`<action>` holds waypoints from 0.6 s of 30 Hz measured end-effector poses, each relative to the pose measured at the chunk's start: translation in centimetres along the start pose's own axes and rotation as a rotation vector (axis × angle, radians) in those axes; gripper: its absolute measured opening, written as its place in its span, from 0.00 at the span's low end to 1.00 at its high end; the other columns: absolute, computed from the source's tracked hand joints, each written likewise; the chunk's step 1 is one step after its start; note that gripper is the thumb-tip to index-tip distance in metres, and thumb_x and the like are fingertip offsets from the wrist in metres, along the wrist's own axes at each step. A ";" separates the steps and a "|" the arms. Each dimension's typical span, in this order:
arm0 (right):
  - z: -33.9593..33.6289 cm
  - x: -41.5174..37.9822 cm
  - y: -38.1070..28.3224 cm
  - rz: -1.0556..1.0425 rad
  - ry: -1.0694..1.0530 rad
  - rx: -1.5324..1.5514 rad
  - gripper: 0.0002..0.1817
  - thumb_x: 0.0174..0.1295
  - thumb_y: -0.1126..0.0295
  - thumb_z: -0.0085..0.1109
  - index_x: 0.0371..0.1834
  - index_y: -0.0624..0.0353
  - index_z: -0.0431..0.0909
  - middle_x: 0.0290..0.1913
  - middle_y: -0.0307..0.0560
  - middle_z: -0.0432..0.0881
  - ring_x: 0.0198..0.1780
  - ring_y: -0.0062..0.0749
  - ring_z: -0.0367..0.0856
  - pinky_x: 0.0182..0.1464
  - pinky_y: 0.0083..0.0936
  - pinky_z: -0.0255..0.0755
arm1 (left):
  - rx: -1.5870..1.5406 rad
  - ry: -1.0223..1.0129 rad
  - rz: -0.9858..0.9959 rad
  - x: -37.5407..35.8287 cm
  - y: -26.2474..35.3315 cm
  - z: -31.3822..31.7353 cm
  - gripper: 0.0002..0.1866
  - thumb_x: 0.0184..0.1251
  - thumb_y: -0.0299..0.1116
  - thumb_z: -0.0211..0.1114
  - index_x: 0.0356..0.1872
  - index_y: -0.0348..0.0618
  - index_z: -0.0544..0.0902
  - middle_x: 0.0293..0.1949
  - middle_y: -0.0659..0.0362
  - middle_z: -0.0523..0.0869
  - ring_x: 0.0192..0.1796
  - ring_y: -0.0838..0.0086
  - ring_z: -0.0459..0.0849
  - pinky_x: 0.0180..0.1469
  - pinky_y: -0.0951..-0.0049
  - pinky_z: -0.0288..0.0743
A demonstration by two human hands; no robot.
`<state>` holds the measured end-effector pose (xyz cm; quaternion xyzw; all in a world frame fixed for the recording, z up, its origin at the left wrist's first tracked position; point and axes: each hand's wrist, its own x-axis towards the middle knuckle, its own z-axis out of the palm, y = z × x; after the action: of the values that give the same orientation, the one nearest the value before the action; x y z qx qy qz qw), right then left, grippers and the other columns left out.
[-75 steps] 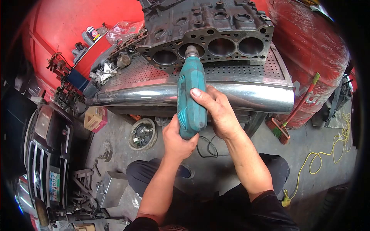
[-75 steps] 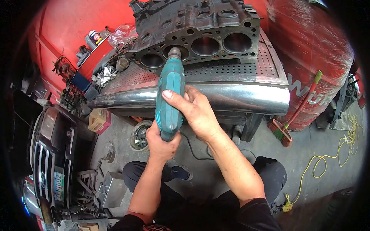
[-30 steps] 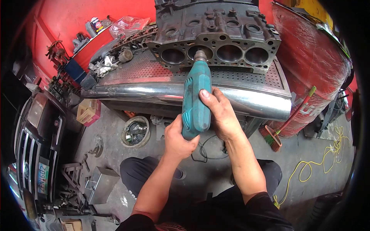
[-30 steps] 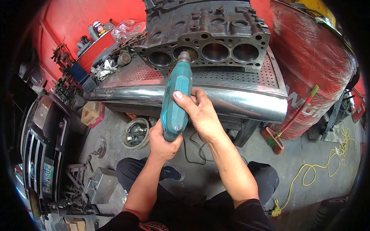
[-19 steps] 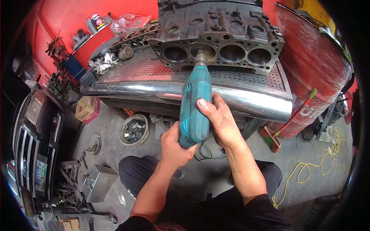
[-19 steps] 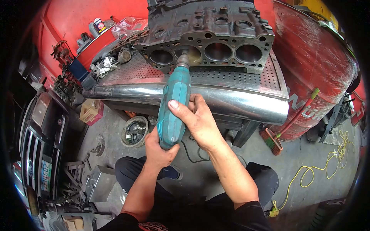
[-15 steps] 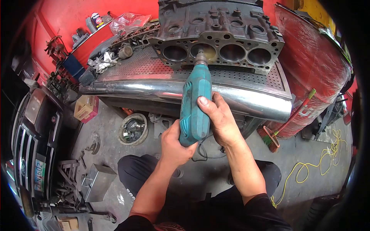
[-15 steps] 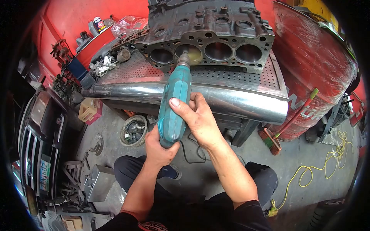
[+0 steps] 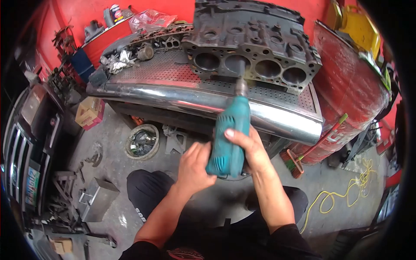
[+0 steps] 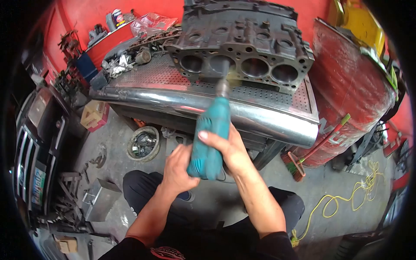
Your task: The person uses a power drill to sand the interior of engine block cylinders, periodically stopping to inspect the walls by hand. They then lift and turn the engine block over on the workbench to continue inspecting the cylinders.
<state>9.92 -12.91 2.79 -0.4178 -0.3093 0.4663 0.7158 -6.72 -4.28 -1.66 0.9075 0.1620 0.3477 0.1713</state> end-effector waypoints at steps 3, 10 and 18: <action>-0.3 -3.2 2.1 0.010 0.077 -0.057 0.37 0.55 0.56 0.69 0.63 0.70 0.73 0.53 0.59 0.84 0.51 0.42 0.86 0.55 0.38 0.82 | 0.006 -0.161 -0.013 -2.9 0.4 -0.1 0.50 0.37 0.35 0.78 0.69 0.30 0.71 0.55 0.43 0.81 0.62 0.49 0.78 0.63 0.56 0.75; -4.4 -15.4 2.4 -0.292 0.521 -0.081 0.60 0.42 0.53 0.67 0.80 0.72 0.54 0.53 0.67 0.81 0.51 0.55 0.85 0.58 0.45 0.81 | -0.827 -0.396 0.007 1.1 0.0 0.3 0.45 0.60 0.36 0.77 0.77 0.32 0.64 0.56 0.43 0.86 0.57 0.56 0.86 0.67 0.58 0.76; -11.6 -23.4 5.4 -0.466 0.859 -0.127 0.34 0.58 0.53 0.61 0.66 0.63 0.74 0.58 0.61 0.82 0.63 0.55 0.79 0.74 0.51 0.66 | -1.597 0.007 -0.149 17.9 0.0 7.0 0.50 0.63 0.26 0.67 0.81 0.25 0.44 0.41 0.46 0.92 0.41 0.73 0.90 0.47 0.75 0.82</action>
<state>8.66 -37.01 -8.58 -0.5345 -0.0994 0.0596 0.8372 10.74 1.70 3.70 0.4964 -0.0753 0.3491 0.7912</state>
